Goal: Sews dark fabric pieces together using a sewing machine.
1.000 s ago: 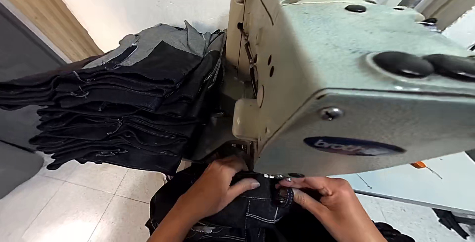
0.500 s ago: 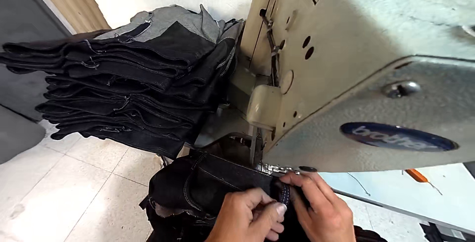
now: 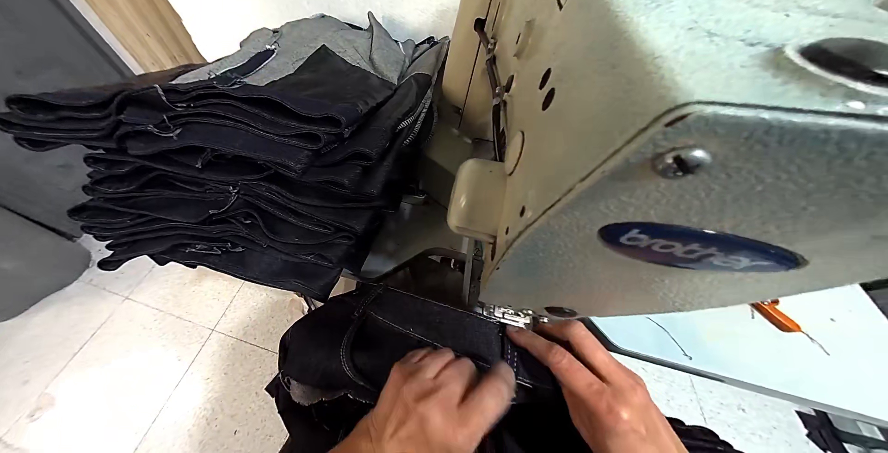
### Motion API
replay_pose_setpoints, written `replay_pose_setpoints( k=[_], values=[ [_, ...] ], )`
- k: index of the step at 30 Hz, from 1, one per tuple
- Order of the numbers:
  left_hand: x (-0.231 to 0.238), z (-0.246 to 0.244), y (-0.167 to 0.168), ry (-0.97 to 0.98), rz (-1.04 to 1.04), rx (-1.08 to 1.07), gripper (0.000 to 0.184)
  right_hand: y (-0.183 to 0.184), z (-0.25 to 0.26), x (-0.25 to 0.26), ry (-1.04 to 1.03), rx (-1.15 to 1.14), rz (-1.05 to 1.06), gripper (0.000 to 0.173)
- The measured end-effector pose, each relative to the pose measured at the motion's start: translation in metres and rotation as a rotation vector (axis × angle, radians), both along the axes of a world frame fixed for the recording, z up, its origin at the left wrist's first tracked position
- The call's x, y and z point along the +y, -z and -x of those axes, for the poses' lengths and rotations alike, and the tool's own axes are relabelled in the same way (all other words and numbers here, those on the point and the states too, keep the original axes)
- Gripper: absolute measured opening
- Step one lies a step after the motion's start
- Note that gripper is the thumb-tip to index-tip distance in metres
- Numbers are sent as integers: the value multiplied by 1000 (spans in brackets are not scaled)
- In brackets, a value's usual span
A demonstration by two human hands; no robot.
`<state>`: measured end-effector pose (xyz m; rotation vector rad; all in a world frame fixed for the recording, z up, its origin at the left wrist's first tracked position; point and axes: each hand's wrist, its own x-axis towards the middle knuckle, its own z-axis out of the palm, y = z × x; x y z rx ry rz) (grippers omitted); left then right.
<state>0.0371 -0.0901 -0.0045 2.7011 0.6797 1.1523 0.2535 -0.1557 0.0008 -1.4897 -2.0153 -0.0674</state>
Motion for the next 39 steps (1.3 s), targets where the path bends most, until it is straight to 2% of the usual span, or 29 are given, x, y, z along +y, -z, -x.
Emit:
replay_pose_setpoints(
  k=[2,4,7,15,18,20,21,23,27,30,32,34,36,39],
  values=[
    [18,6,2,143,-309,71,22,2,-1,3,-1,-4,-14,37],
    [32,3,4,261,-388,128,29,2,-1,6,-4,-2,-24,36],
    [38,-1,12,321,-257,95,26,0,-4,11,-8,24,-25,32],
    [21,-4,28,196,-78,-57,25,0,0,20,-3,-51,-102,33],
    [13,-7,25,142,-7,-53,26,9,-13,18,-54,208,-68,22],
    [8,-8,21,113,54,-49,26,11,-22,7,-17,367,59,28],
    [5,-9,19,94,77,-46,26,11,-25,0,18,396,151,34],
    [-1,-11,16,59,113,-47,25,11,-21,-8,93,440,272,34],
    [-2,-15,13,20,133,-52,24,10,-12,2,195,532,245,28],
    [-4,-14,13,28,176,-78,23,4,-13,2,95,343,87,22],
    [-5,-12,15,51,192,-109,21,5,-13,-3,51,149,50,31],
    [-5,-11,18,75,186,-126,21,4,-13,-5,54,63,89,39],
    [-3,-11,23,95,172,-156,20,1,-14,-2,34,74,128,38],
    [-1,-11,29,124,154,-187,20,6,-25,8,-79,208,151,34]
  ],
)
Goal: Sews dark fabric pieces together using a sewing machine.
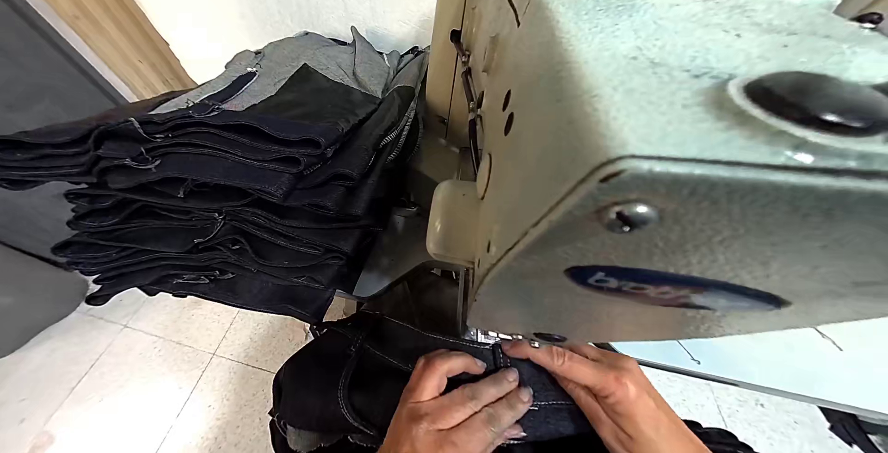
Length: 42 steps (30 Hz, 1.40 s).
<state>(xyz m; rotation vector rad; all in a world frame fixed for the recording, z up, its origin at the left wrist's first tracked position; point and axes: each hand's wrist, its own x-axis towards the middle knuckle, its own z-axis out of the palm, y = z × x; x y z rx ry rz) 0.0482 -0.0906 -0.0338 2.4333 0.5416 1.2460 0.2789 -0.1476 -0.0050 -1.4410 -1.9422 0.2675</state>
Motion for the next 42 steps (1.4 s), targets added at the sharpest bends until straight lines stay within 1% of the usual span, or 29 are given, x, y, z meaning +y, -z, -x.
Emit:
replay_pose_setpoints(
  k=[3,7,11,14,17,25,31,33,37,39,42],
  values=[
    [3,0,3,22,-18,-10,21,5,-4,6,-37,49,-37,33],
    [10,-1,3,39,0,-30,21,12,-1,8,15,63,-128,34],
    [23,-5,-3,47,42,-45,22,19,4,13,-2,245,-219,26],
    [26,-7,-6,60,47,-31,21,18,6,9,85,332,-139,20],
    [25,-8,-10,67,24,12,21,18,8,4,170,393,-53,18],
    [23,-5,-10,62,31,19,21,12,9,2,171,365,-31,20],
    [29,3,-13,156,71,56,23,9,9,-3,188,322,15,24],
    [31,5,-14,185,107,29,22,6,9,-4,195,297,33,26],
    [41,16,-25,306,238,-97,17,1,6,-4,208,248,70,29],
    [47,23,-28,305,281,-123,18,0,6,-3,184,240,95,31],
    [58,37,-30,255,331,-133,23,-1,6,-3,172,224,98,35]
  ],
)
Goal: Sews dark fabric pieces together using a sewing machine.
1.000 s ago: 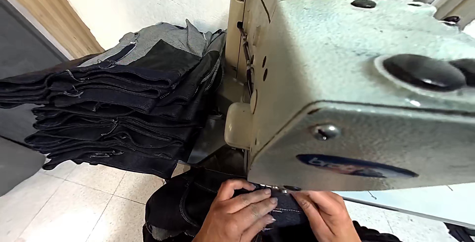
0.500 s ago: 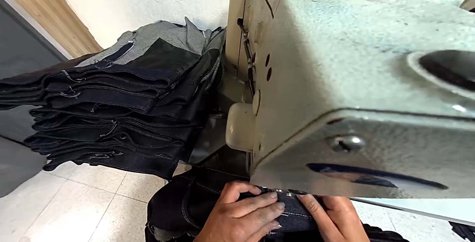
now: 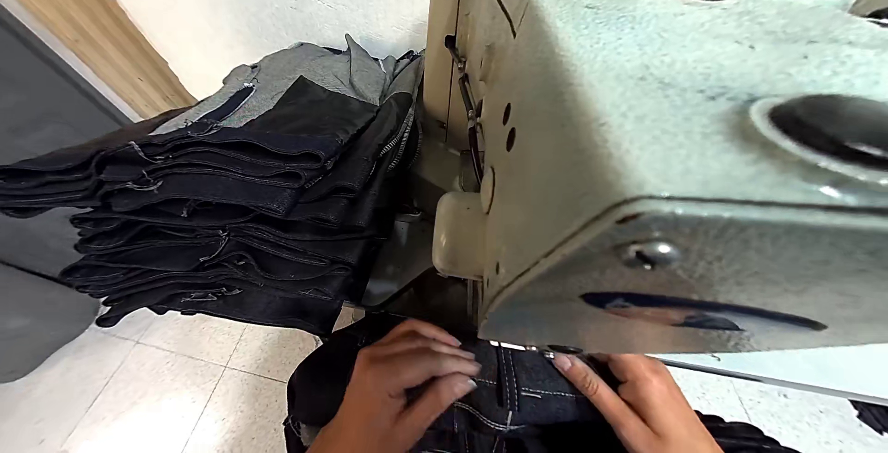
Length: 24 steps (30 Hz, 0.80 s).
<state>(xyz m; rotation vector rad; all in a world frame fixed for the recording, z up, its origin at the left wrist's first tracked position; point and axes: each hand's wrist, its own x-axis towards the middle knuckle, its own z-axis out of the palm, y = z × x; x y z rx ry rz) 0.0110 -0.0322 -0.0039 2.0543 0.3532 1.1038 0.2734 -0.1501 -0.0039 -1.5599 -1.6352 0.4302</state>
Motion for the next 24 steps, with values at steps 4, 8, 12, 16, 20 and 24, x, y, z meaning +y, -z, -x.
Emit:
replay_pose_setpoints(
  k=[4,8,12,16,20,24],
  values=[
    [10,14,-4,-89,5,65,21,2,-6,-7,11,11,16,41],
    [13,17,-6,-138,-4,166,23,2,-13,-21,19,17,101,47],
    [6,4,-5,-241,-22,259,23,9,-18,-35,-17,73,208,52],
    [-4,-20,-10,-363,-1,416,30,24,-13,-38,-46,329,243,48],
    [-4,-34,-19,-244,240,620,50,38,-4,-33,-43,542,136,29],
    [0,-43,-15,-319,203,440,26,25,2,-24,37,760,248,23]
  ],
)
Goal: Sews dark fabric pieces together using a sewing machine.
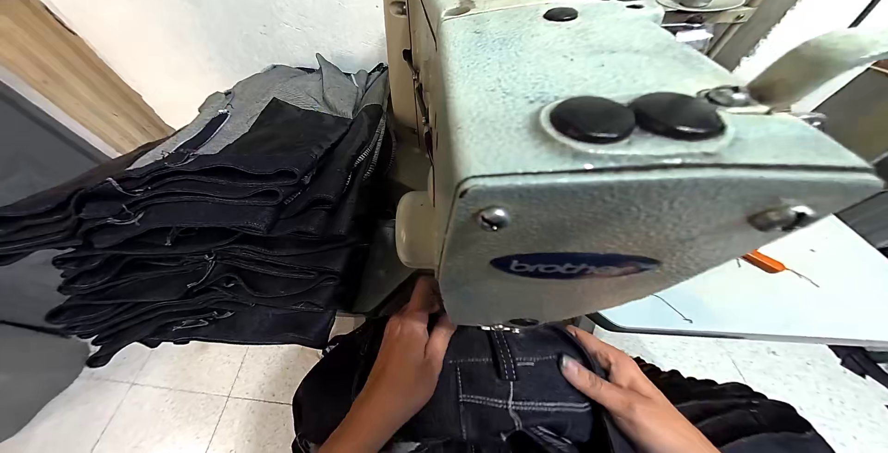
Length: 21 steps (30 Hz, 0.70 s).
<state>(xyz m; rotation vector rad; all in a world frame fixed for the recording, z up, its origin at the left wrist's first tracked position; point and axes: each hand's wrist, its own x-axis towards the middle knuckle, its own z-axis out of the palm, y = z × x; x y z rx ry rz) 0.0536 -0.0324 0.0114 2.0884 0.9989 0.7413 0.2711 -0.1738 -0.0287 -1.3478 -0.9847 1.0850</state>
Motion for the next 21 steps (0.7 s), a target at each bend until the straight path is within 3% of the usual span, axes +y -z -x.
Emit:
replay_pose_setpoints(
  k=[2,4,8,14,18,20,21],
  values=[
    [4,-9,-2,-25,-31,-36,20,-11,2,15,92,146,83,26],
    [17,-12,-2,46,17,-22,17,-24,0,31,162,204,126,17],
    [33,-5,4,192,-168,-36,11,-31,-4,35,100,192,106,20],
    [36,-1,16,124,-450,-2,9,-35,3,38,116,138,61,17],
    [34,-2,13,122,-508,2,9,-33,1,41,126,131,82,17],
    [33,-1,11,146,-446,-2,10,-26,1,39,172,-81,14,22],
    [33,-1,12,151,-444,-15,10,-19,0,35,222,-352,-63,31]
  ],
)
